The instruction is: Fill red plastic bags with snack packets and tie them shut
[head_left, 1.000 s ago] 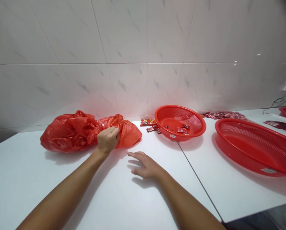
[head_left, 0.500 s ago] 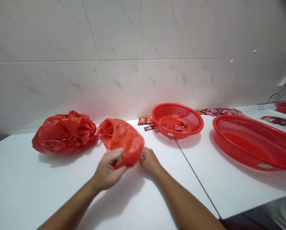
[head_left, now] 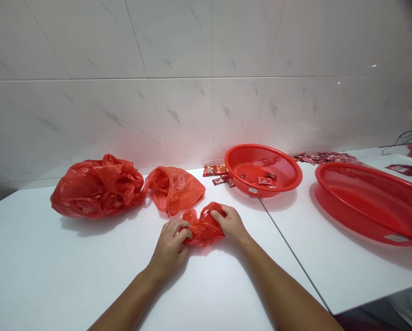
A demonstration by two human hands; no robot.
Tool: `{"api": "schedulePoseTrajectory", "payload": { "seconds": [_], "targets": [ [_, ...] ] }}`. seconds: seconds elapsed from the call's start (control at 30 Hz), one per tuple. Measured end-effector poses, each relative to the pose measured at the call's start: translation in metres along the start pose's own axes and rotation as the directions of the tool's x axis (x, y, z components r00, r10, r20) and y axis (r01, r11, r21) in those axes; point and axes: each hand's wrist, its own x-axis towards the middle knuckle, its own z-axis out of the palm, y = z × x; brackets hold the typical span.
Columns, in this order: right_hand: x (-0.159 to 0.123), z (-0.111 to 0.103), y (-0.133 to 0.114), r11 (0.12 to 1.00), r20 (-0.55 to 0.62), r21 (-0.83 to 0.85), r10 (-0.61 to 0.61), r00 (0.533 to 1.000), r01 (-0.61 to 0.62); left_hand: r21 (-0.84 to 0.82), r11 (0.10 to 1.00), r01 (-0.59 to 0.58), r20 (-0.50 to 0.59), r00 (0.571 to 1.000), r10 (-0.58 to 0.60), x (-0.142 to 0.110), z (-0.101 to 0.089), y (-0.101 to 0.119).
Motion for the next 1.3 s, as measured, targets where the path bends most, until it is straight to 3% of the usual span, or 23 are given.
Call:
{"api": "schedulePoseTrajectory", "payload": {
  "seconds": [0.27,0.47,0.53,0.67,0.73,0.8,0.87,0.97,1.03,1.1,1.2,1.3],
  "targets": [
    [0.003,-0.012,-0.001,0.957,-0.177,0.29,0.03,0.984,0.023,-0.047,0.971,0.233,-0.006,0.972,-0.234,-0.014,-0.009,-0.018],
    [0.002,-0.012,-0.004,0.901,-0.207,0.433,0.08,0.975,0.018,-0.076,0.971,0.225,0.081,0.972,-0.219,-0.012,-0.012,-0.007],
    [-0.001,-0.009,-0.008,0.895,-0.16,0.446,0.088,0.983,-0.008,-0.098,0.962,0.257,0.124,0.962,-0.244,-0.011,-0.014,-0.001],
    [-0.011,0.003,-0.02,0.895,0.062,0.431,0.096,0.993,-0.114,-0.135,0.941,0.31,0.168,0.943,-0.287,-0.012,-0.012,0.007],
    [-0.016,0.01,-0.022,0.883,0.097,0.451,0.097,0.991,-0.13,-0.188,0.921,0.342,0.119,0.938,-0.324,-0.012,-0.008,0.009],
    [-0.017,0.012,-0.02,0.859,0.051,0.499,0.106,0.993,-0.118,-0.263,0.88,0.395,0.027,0.915,-0.403,-0.012,-0.003,0.007],
    [-0.013,0.008,-0.017,0.824,-0.068,0.563,0.125,0.99,-0.065,-0.373,0.798,0.473,-0.047,0.85,-0.525,-0.011,-0.002,0.003],
    [-0.003,-0.007,-0.013,0.765,-0.29,0.642,0.179,0.94,0.052,-0.585,0.61,0.535,-0.085,0.707,-0.702,-0.005,-0.008,-0.01],
    [0.003,-0.021,-0.013,0.747,-0.38,0.657,0.215,0.9,0.099,-0.705,0.457,0.542,-0.033,0.619,-0.785,0.001,-0.016,-0.019],
    [0.008,-0.032,-0.012,0.752,-0.411,0.65,0.233,0.881,0.104,-0.783,0.271,0.56,0.106,0.55,-0.829,0.007,-0.026,-0.027],
    [0.013,-0.039,-0.01,0.773,-0.429,0.629,0.261,0.865,0.079,-0.815,0.033,0.579,0.31,0.483,-0.819,0.013,-0.037,-0.031],
    [0.014,-0.038,-0.007,0.804,-0.399,0.594,0.271,0.876,0.022,-0.832,-0.075,0.55,0.384,0.472,-0.793,0.013,-0.04,-0.028]
  ]
}}
